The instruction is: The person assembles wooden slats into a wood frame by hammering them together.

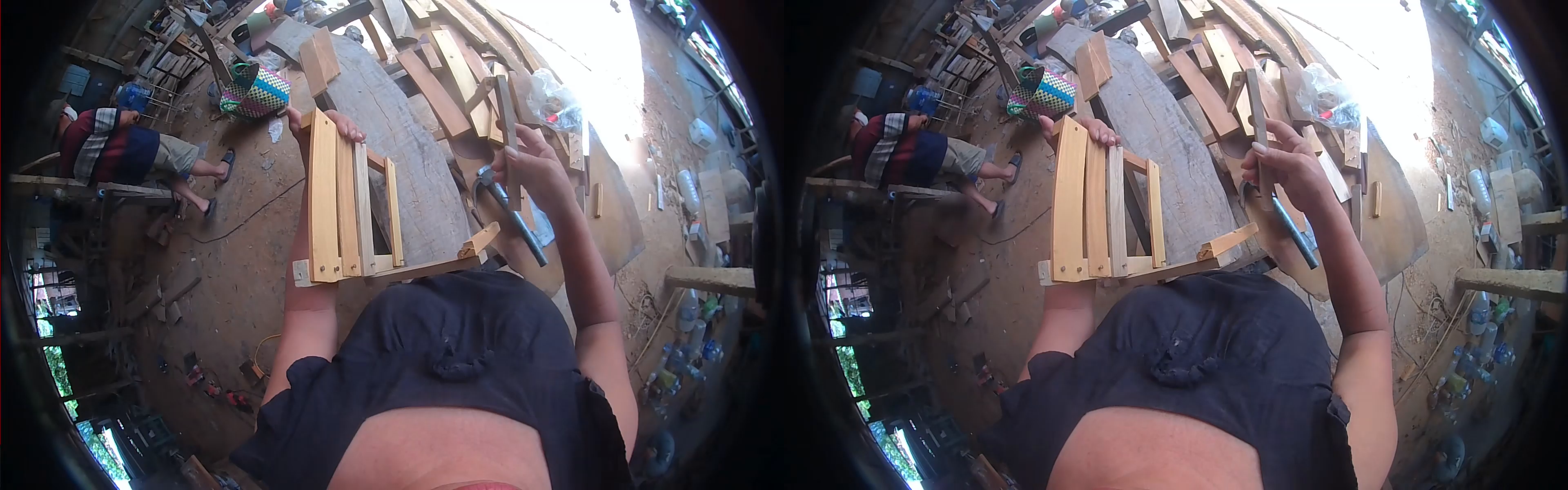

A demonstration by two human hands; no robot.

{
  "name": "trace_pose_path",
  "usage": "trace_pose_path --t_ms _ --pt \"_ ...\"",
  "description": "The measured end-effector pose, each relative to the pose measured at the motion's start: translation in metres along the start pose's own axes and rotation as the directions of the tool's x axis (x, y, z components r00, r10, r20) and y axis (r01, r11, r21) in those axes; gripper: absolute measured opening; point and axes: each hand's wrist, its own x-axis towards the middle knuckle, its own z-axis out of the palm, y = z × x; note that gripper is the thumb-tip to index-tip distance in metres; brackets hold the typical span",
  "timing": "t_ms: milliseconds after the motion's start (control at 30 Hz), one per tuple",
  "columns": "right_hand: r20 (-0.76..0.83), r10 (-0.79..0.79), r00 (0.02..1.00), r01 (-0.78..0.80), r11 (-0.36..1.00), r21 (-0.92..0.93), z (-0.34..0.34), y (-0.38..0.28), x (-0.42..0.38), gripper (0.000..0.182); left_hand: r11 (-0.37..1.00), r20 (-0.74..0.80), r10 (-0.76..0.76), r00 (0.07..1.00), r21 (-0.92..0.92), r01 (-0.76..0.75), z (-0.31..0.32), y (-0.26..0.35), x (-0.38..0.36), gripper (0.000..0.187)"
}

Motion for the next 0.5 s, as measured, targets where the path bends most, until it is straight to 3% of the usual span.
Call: trace_pose_path --t_ms 67,100,300,433,500 --pt "0.025 -0.016 1.000 0.016 1.000 0.001 0.005 -0.002 0.016 0.039 0.997 -0.166 0.079 0.983 -0.010 -0.082 -0.005 -0.008 0.000 0.102" --pt "0.054 -0.032 0.998 0.032 0.999 0.000 0.008 -0.003 0.022 0.035 0.997 -0.169 0.070 0.983 -0.019 -0.074 -0.009 -0.012 -0.001 0.102" --pt "0.010 -0.008 1.000 0.009 0.993 -0.115 0.026 -0.005 0.045 0.029 0.999 0.227 -0.019 0.974 -0.037 0.028 -0.048 0.000 0.008 0.110" --pt "0.006 0.086 0.996 -0.085 0.991 -0.107 0.031 0.000 0.058 0.020 1.000 0.204 0.002 0.979 0.025 -0.007 -0.031 0.005 0.007 0.107" --pt "0.121 0.116 0.986 -0.114 0.993 -0.024 0.030 0.008 0.067 0.019 0.998 0.185 0.016 0.983 0.050 -0.026 -0.031 0.005 0.003 0.107"
